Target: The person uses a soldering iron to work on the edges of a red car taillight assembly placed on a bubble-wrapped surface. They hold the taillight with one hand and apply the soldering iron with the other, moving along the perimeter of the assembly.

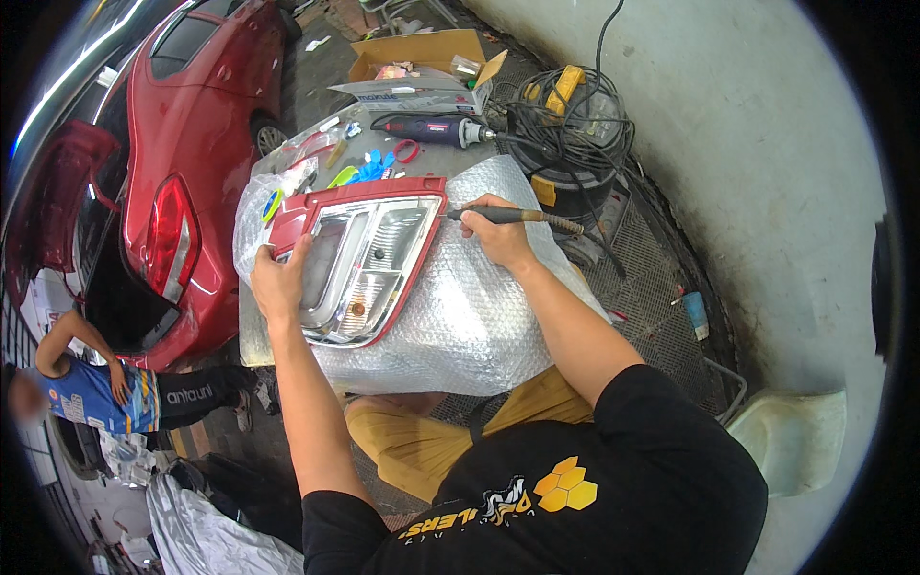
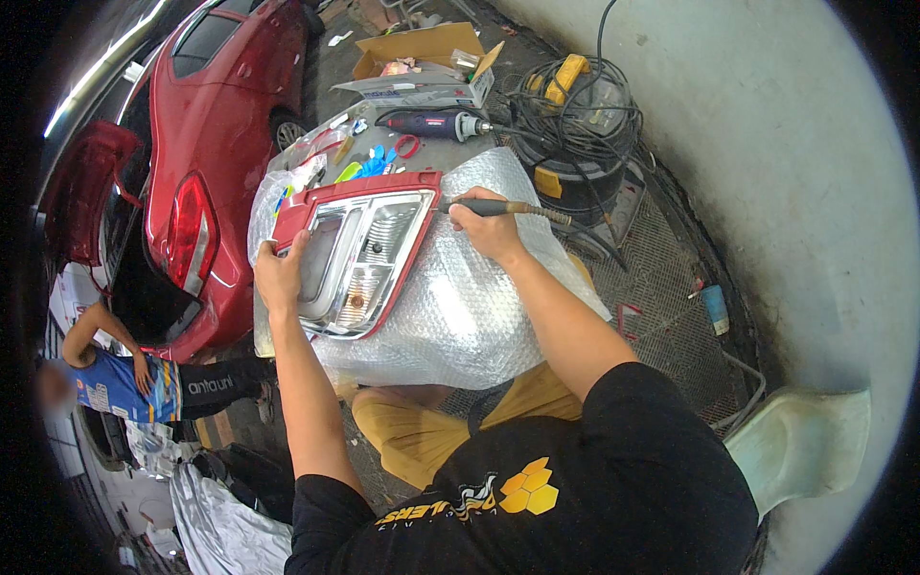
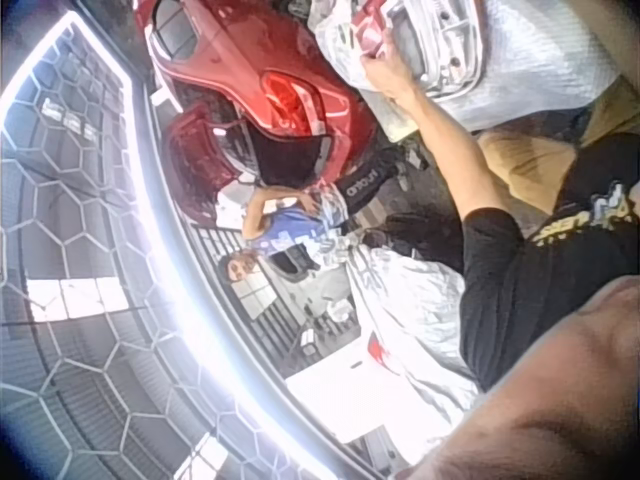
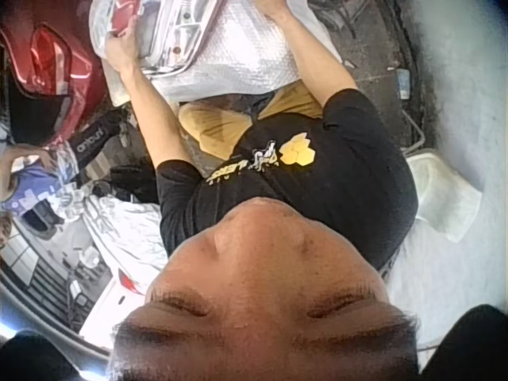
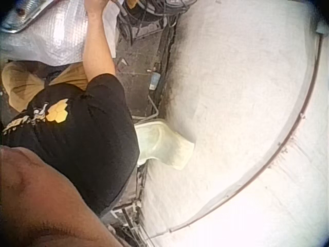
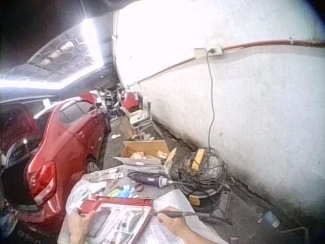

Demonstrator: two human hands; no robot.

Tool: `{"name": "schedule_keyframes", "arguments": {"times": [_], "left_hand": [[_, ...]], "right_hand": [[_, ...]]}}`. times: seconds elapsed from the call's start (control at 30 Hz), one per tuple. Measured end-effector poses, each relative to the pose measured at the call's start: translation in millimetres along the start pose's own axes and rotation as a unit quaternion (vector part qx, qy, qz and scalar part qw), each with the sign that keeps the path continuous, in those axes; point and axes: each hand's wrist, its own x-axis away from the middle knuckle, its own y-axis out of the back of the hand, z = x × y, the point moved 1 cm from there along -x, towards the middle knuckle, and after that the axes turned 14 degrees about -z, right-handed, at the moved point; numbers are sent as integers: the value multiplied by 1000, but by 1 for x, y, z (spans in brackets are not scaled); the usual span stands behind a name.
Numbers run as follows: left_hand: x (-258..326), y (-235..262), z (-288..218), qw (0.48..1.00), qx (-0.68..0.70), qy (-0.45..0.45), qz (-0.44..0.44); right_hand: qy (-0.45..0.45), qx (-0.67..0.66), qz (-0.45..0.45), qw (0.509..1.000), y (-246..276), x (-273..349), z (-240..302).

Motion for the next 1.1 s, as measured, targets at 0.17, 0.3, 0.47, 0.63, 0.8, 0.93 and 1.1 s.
{"name": "schedule_keyframes", "arguments": {"times": [0.17,0.3,0.47,0.63,0.8,0.93,1.1], "left_hand": [[-1,1,0,1000,0,1,-4],[-5,0,4,1000,-1,0,-9],[-7,-2,7,1000,10,6,0],[-2,1,-2,1000,5,6,4],[-1,-1,16,999,1,29,18],[-5,-13,12,997,59,35,28],[-39,-22,25,995,56,38,79]], "right_hand": [[6,6,-4,1000,-1,-1,-1],[10,-7,-15,1000,-5,0,0],[-15,-20,15,1000,-4,4,6],[-17,-22,19,999,5,5,8],[0,-25,-57,998,-2,3,1],[-82,-104,-119,984,23,-13,-24],[-84,-169,-103,977,21,-27,-36]]}}
